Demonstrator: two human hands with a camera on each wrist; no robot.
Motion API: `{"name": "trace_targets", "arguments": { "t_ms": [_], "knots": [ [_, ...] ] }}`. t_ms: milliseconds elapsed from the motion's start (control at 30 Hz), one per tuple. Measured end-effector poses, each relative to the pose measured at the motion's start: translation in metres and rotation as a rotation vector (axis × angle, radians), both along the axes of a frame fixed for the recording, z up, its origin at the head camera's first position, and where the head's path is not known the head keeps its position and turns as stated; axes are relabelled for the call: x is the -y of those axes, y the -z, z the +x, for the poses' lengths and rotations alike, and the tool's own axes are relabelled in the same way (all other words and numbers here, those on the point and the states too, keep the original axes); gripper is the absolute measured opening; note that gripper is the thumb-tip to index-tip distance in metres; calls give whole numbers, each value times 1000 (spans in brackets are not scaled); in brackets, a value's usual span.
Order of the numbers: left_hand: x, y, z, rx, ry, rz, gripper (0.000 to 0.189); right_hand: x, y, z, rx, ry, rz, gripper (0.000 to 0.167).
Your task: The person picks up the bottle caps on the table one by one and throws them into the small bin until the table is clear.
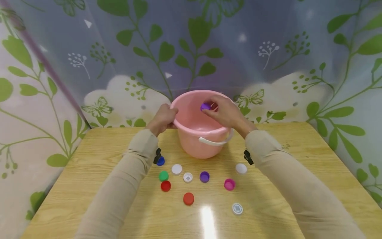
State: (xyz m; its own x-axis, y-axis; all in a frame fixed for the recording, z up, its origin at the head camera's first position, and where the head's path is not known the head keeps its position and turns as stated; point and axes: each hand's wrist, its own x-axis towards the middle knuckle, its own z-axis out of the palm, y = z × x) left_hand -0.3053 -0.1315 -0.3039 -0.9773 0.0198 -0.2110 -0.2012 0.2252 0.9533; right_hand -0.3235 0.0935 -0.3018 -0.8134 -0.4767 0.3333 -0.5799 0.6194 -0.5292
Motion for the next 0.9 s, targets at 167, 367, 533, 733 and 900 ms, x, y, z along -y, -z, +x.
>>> {"name": "trace_targets", "arguments": {
  "t_ms": [167,367,533,733,900],
  "knots": [
    [0,3,0,-16,-28,15,21,0,0,-1,3,6,19,27],
    [0,2,1,-19,-23,-22,18,0,-1,-1,23,9,20,26],
    [3,-1,0,3,0,-67,26,1,-1,0,30,15,38,33],
    [2,-4,0,27,17,-78,30,-1,0,2,16,36,-12,27],
    [1,-7,1,37,29,-84,32,-4,2,4,-31,96,-166,23]
  ]
}}
